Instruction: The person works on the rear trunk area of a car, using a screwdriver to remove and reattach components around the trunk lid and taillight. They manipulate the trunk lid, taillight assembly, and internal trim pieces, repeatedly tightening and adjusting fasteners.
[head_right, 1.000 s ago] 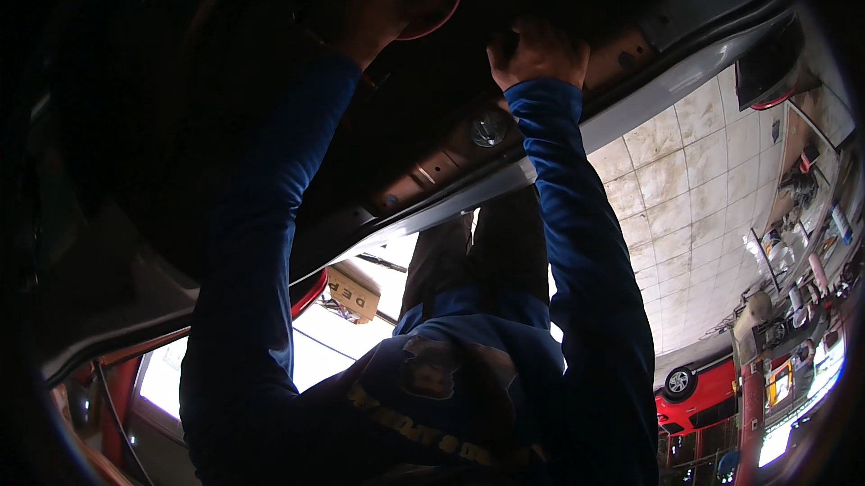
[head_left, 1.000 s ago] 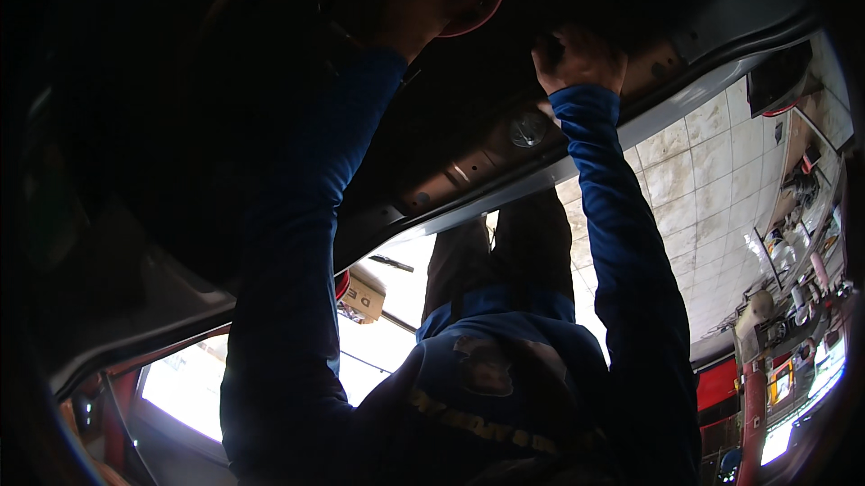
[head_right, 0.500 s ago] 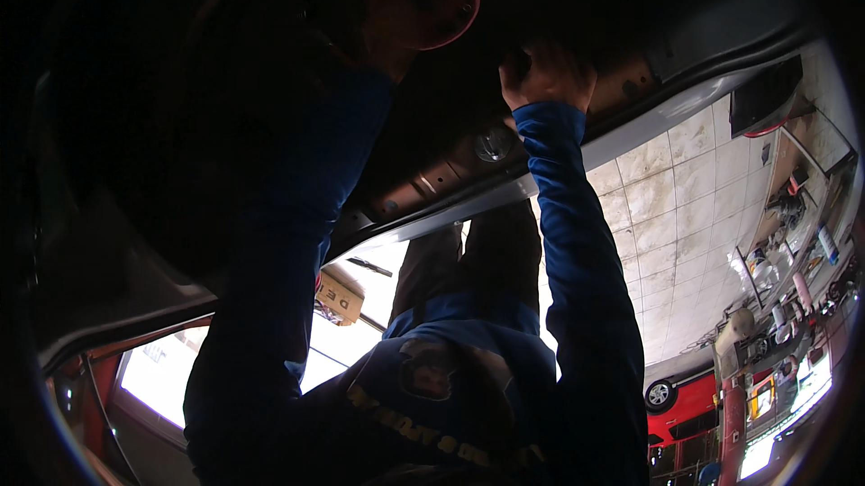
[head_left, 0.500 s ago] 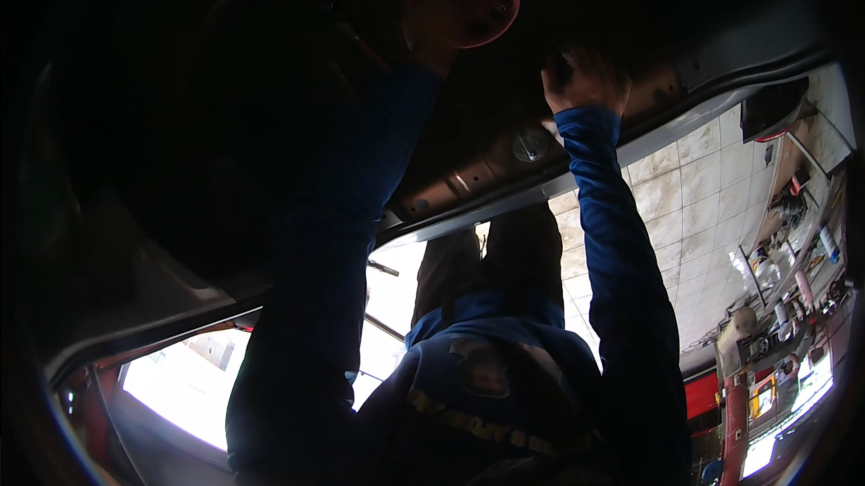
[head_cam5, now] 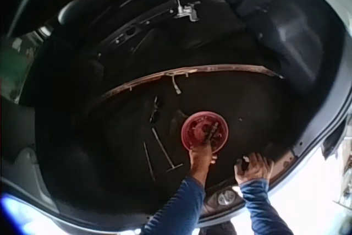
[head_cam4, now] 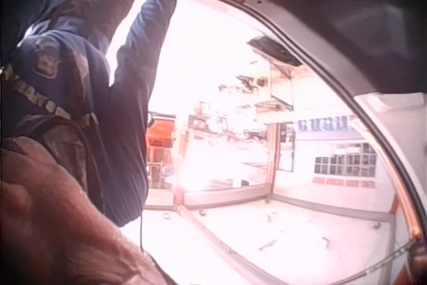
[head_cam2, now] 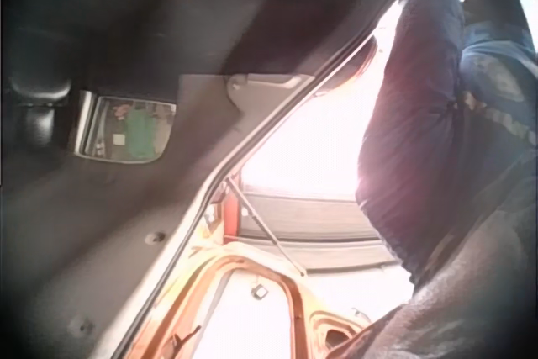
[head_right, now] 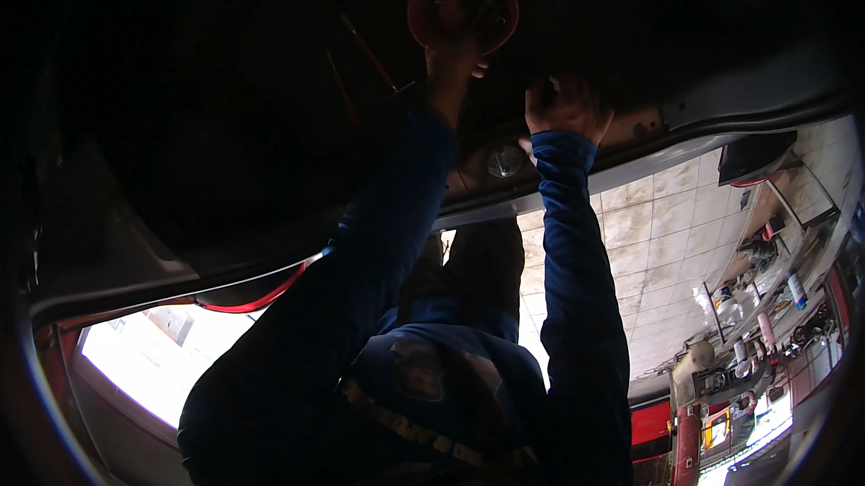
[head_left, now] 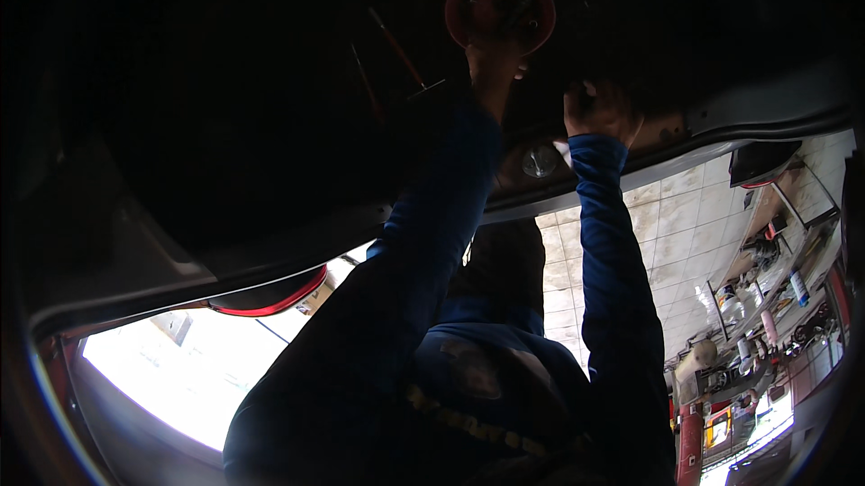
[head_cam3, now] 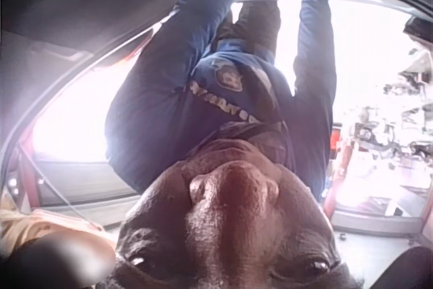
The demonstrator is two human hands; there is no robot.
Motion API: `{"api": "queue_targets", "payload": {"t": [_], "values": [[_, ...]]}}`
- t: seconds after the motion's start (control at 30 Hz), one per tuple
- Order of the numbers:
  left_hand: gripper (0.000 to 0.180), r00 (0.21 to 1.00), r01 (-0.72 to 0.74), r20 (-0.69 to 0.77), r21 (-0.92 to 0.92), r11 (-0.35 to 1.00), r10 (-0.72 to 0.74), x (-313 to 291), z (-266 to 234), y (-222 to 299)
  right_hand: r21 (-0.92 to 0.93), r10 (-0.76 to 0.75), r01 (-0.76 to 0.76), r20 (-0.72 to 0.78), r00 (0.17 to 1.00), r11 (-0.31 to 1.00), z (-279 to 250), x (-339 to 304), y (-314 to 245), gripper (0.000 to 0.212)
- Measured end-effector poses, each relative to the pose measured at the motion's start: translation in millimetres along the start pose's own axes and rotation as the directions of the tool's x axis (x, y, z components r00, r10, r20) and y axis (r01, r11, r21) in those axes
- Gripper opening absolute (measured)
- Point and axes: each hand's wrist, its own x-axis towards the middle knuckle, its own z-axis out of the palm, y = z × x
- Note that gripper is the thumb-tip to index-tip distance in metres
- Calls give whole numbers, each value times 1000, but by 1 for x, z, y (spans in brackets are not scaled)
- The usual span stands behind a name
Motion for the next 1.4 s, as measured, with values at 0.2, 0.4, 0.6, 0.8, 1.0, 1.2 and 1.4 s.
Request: {"api": "queue_targets", "payload": {"t": [0.2, 0.4, 0.6, 0.8, 1.0, 1.2, 1.4], "values": [[38, 997, 4, -78, -259, 966, -25, -13, -15, 49, 20, -28, 28, -26, 999, 999, 4, 0, 2, 19], [35, 994, 53, 101, -94, 994, -44, -46, -16, 52, 126, 2, -3, 11, 1000, 992, 8, -1, 11, 20], [29, 887, -202, 48, 935, 292, 460, -12, -28, -33, 36, -13, 14, -14, 1000, 999, 7, -2, 5, 24], [24, 809, -383, -224, 500, 777, 543, 33, -31, 3, -42, -16, 16, -10, 1000, 999, 5, -3, 5, 26], [30, 834, -301, -100, 742, 599, 543, 70, -14, -13, 10, -29, 29, 12, 1000, 1000, -1, 0, 2, 22], [37, 857, -374, -353, 73, 924, 375, 45, 7, -25, 15, -105, 106, -48, 993, 994, 0, 4, 4, 13], [44, 819, -319, -380, 319, 892, 429, -40, -12, 3, -33, -93, 90, -84, 992, 995, -2, 0, -5, 12]]}}
